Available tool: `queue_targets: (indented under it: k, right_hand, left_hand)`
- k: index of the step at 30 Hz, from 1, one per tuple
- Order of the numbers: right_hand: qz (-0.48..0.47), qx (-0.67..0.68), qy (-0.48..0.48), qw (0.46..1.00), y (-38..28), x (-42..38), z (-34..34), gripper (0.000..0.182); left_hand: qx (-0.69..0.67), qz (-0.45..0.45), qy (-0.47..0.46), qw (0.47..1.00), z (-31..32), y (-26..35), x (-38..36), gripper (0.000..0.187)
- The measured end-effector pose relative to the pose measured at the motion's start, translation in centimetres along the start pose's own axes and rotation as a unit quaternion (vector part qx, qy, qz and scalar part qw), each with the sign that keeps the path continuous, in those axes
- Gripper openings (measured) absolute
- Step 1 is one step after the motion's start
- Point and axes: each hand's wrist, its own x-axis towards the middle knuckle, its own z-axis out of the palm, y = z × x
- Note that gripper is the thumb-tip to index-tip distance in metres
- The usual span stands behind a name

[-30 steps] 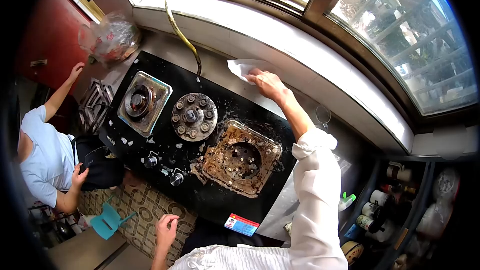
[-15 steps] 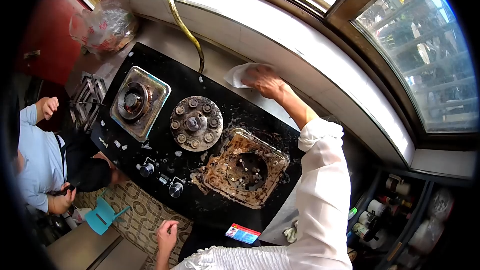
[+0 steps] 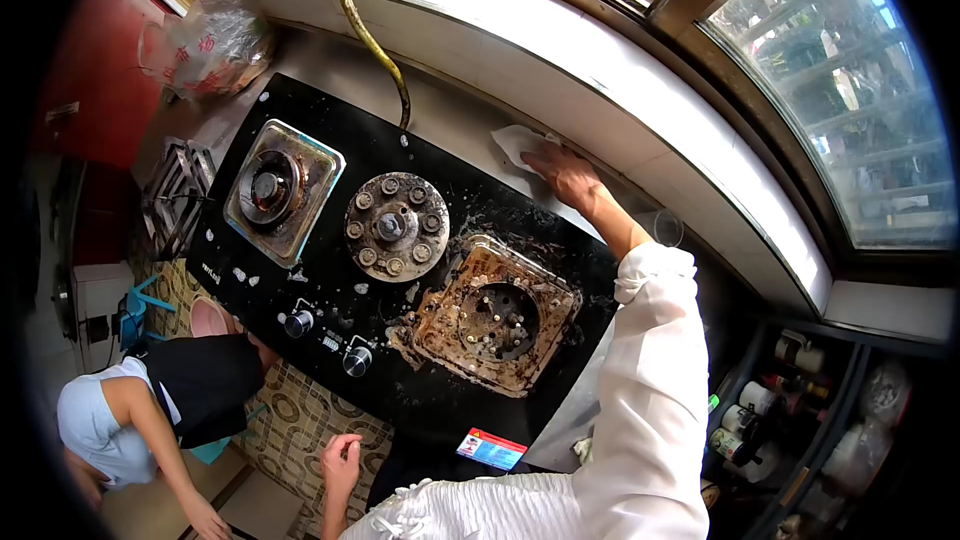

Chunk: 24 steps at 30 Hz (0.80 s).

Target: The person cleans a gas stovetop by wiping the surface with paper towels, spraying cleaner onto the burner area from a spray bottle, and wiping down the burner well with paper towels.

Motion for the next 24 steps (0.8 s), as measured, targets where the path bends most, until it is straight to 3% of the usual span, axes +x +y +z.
queue_targets:
  k: [5, 7, 11, 13, 17, 19, 21, 24]
  right_hand:
    - [0.031, -0.058, -0.071, 0.995, 0.5, -2.7, -2.3, 0.034]
    - [0.02, -0.056, -0.037, 0.998, 1.3, -3.8, -1.7, 0.031]
    - [0.054, 0.087, 0.017, 0.995, 3.1, -5.6, -0.7, 0.028]
    - [0.22, 0.202, 0.04, 0.954, 0.8, -5.4, -4.2, 0.026]
    - [0.107, 0.242, 0.098, 0.959, -4.6, -2.6, -11.2, 0.027]
    - [0.054, 0.146, 0.07, 0.985, -7.2, -0.2, -13.3, 0.029]
    - [-0.031, 0.086, 0.094, 0.991, -8.5, 2.4, -11.7, 0.033]
    - [-0.058, 0.119, -0.002, 0.991, -10.8, 5.4, -9.7, 0.048]
  left_hand:
    - [-0.036, -0.016, 0.007, 0.999, 1.0, -1.0, -0.8, 0.013]
    - [-0.02, -0.007, -0.005, 1.0, 0.8, -0.6, -0.8, 0.013]
    - [-0.032, 0.012, 0.008, 0.999, 0.4, -0.3, -0.8, 0.013]
    - [-0.02, 0.041, 0.013, 0.999, 0.1, -0.8, -0.7, 0.013]
    - [-0.018, 0.06, -0.006, 0.998, 0.0, 0.8, 0.2, 0.013]
    - [-0.019, 0.062, -0.022, 0.998, 0.1, 1.7, 0.6, 0.013]
    - [-0.012, 0.071, -0.023, 0.997, 0.0, 2.1, 0.8, 0.012]
    - [-0.03, 0.1, 0.004, 0.995, -0.3, 2.7, 0.8, 0.012]
